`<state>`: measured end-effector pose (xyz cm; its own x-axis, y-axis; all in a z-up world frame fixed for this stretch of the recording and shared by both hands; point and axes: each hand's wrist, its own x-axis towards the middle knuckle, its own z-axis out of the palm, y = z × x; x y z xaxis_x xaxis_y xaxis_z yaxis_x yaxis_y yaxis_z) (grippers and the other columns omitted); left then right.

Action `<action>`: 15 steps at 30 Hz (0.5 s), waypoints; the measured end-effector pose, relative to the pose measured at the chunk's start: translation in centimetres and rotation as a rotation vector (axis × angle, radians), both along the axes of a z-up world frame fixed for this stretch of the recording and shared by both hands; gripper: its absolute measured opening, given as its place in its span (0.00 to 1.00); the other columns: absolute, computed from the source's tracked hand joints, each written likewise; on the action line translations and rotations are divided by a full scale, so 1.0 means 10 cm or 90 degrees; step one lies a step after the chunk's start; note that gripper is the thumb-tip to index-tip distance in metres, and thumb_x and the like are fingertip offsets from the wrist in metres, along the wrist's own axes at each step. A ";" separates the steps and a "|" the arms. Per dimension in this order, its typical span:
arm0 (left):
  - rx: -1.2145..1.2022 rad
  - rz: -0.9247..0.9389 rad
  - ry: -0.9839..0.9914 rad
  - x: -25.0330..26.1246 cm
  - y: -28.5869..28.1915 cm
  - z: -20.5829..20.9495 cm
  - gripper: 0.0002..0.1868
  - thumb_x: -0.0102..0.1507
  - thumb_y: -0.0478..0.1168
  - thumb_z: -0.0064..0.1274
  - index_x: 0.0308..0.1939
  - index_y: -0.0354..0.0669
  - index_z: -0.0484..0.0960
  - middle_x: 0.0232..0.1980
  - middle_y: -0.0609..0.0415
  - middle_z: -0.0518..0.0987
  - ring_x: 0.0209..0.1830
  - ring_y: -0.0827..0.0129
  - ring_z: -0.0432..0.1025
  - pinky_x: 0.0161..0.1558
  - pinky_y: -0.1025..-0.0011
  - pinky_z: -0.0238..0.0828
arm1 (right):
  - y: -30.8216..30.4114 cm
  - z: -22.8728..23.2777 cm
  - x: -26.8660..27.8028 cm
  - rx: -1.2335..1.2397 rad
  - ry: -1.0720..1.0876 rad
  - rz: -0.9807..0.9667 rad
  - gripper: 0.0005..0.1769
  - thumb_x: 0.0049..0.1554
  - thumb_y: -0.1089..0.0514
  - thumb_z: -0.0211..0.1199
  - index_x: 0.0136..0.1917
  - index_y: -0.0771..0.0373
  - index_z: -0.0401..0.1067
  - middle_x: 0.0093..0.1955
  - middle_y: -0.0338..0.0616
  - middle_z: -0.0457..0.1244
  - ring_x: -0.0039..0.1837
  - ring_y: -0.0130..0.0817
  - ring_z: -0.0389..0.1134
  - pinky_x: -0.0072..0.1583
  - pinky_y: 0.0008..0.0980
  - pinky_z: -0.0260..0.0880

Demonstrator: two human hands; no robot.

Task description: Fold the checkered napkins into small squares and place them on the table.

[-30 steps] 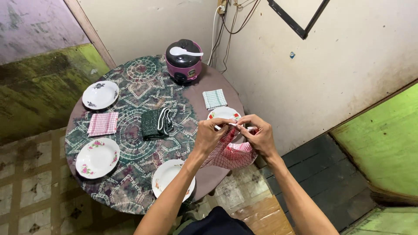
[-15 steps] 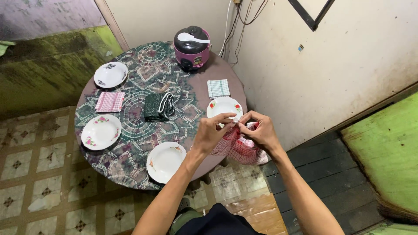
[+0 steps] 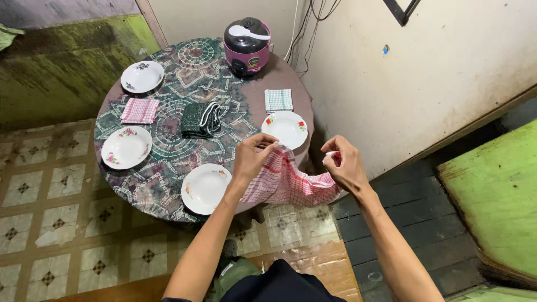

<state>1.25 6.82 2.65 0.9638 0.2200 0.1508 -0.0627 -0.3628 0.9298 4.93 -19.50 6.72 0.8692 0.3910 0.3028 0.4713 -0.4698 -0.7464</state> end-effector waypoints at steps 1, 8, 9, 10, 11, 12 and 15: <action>-0.001 -0.002 0.000 -0.04 0.03 0.00 0.07 0.59 0.38 0.64 0.42 0.46 0.89 0.38 0.57 0.88 0.35 0.74 0.83 0.40 0.75 0.83 | -0.10 -0.08 0.01 -0.001 0.000 -0.002 0.10 0.52 0.59 0.58 0.45 0.68 0.69 0.42 0.45 0.65 0.40 0.34 0.67 0.45 0.33 0.70; 0.043 0.131 -0.021 -0.22 0.25 -0.01 0.08 0.61 0.40 0.64 0.44 0.49 0.90 0.37 0.58 0.88 0.35 0.75 0.82 0.39 0.74 0.79 | -0.54 -0.33 0.06 -0.016 0.061 -0.079 0.15 0.64 0.52 0.57 0.47 0.68 0.69 0.40 0.47 0.65 0.41 0.32 0.64 0.46 0.35 0.66; 0.055 0.153 -0.012 -0.25 0.30 0.00 0.09 0.61 0.40 0.64 0.45 0.51 0.90 0.37 0.59 0.88 0.35 0.76 0.81 0.38 0.75 0.78 | -0.57 -0.34 0.06 -0.002 0.083 -0.111 0.15 0.64 0.51 0.57 0.49 0.67 0.70 0.39 0.46 0.66 0.41 0.31 0.64 0.45 0.34 0.66; 0.055 0.152 -0.010 -0.27 0.35 0.01 0.09 0.61 0.40 0.64 0.45 0.51 0.90 0.37 0.59 0.88 0.35 0.76 0.81 0.38 0.75 0.78 | -0.61 -0.33 0.05 -0.002 0.085 -0.112 0.15 0.64 0.51 0.57 0.49 0.67 0.70 0.39 0.46 0.66 0.41 0.31 0.64 0.45 0.34 0.66; 0.062 0.172 -0.003 -0.30 0.41 0.02 0.10 0.61 0.40 0.64 0.46 0.52 0.90 0.37 0.59 0.88 0.34 0.76 0.81 0.37 0.75 0.77 | -0.66 -0.32 0.05 0.017 0.067 -0.120 0.14 0.65 0.51 0.57 0.50 0.66 0.71 0.40 0.43 0.66 0.42 0.28 0.65 0.46 0.31 0.67; 0.070 0.193 0.004 -0.33 0.47 0.02 0.11 0.61 0.41 0.64 0.47 0.54 0.90 0.37 0.59 0.88 0.34 0.77 0.81 0.36 0.75 0.77 | -0.69 -0.32 0.05 0.035 0.050 -0.126 0.14 0.65 0.51 0.58 0.51 0.66 0.71 0.41 0.40 0.67 0.43 0.26 0.66 0.47 0.29 0.68; 0.061 0.225 -0.027 -0.42 0.60 0.01 0.09 0.62 0.40 0.64 0.46 0.52 0.91 0.38 0.59 0.88 0.35 0.78 0.81 0.35 0.76 0.76 | -0.81 -0.28 0.06 0.051 0.100 -0.095 0.15 0.61 0.51 0.64 0.52 0.66 0.73 0.43 0.39 0.67 0.45 0.26 0.68 0.48 0.28 0.69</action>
